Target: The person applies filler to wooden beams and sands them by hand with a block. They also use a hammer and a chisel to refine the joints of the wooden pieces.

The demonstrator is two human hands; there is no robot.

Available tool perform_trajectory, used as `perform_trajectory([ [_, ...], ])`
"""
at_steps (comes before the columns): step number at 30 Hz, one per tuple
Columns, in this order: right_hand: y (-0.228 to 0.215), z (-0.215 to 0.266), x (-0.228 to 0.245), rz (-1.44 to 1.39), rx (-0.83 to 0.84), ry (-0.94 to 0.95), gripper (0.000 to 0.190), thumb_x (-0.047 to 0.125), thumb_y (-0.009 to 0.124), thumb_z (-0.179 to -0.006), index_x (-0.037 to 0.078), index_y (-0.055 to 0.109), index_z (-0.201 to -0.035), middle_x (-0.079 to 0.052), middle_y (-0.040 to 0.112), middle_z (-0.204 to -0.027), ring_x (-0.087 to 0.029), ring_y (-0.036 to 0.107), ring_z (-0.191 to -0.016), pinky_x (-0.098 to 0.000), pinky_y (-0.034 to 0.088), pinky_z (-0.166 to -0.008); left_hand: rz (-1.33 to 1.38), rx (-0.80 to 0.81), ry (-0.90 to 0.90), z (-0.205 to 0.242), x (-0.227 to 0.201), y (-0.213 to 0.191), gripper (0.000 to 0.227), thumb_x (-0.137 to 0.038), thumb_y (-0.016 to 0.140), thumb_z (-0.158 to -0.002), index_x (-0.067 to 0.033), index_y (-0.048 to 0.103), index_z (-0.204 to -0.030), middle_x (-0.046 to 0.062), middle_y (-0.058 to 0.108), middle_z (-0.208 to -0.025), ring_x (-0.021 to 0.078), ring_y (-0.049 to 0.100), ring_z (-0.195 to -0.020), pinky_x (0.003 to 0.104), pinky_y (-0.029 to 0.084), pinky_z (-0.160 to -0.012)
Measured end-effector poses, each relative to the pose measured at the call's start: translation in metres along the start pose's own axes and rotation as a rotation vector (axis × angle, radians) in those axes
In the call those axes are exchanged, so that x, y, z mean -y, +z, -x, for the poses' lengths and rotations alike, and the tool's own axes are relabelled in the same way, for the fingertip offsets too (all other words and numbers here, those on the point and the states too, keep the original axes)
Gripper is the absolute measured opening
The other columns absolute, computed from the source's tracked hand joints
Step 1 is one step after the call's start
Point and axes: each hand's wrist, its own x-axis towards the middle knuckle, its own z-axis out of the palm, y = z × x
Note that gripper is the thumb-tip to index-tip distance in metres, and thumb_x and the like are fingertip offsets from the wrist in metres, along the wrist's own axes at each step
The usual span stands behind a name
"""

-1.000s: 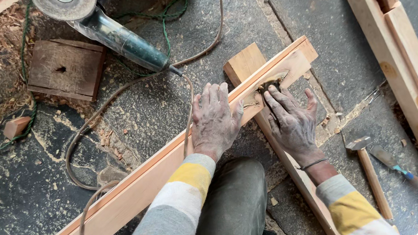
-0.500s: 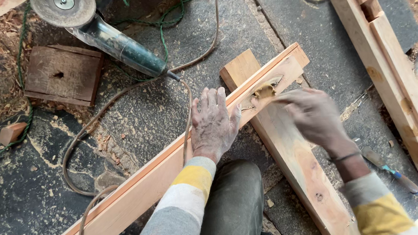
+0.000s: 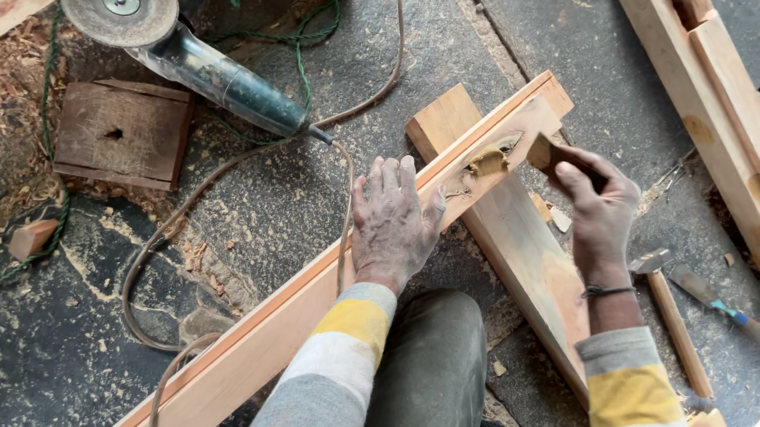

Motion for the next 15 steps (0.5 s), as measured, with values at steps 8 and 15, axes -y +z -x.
perform_trajectory([
  [8, -0.001, 0.009, -0.009, 0.292, 0.062, -0.317, 0.034, 0.017, 0.057, -0.113, 0.006, 0.063, -0.144, -0.019, 0.067, -0.139, -0.024, 0.069, -0.120, -0.0359, 0.064, -0.096, -0.013, -0.019, 0.001, 0.000, 0.001, 0.004, 0.064, -0.051, 0.040, -0.103, -0.0011, 0.050, -0.141, 0.018, 0.055, -0.135, 0.0336, 0.043, -0.138, 0.055, 0.030, -0.115],
  [15, 0.048, 0.020, -0.024, -0.465, -0.484, 0.071, 0.039, 0.016, 0.057, -0.104, 0.010, 0.059, -0.142, -0.017, 0.064, -0.136, -0.025, 0.070, -0.106, -0.0358, 0.065, -0.087, -0.004, 0.054, -0.013, -0.002, 0.000, 0.002, 0.063, -0.051, 0.040, -0.103, -0.0015, 0.050, -0.140, 0.018, 0.055, -0.129, 0.0340, 0.044, -0.137, 0.055, 0.030, -0.114],
])
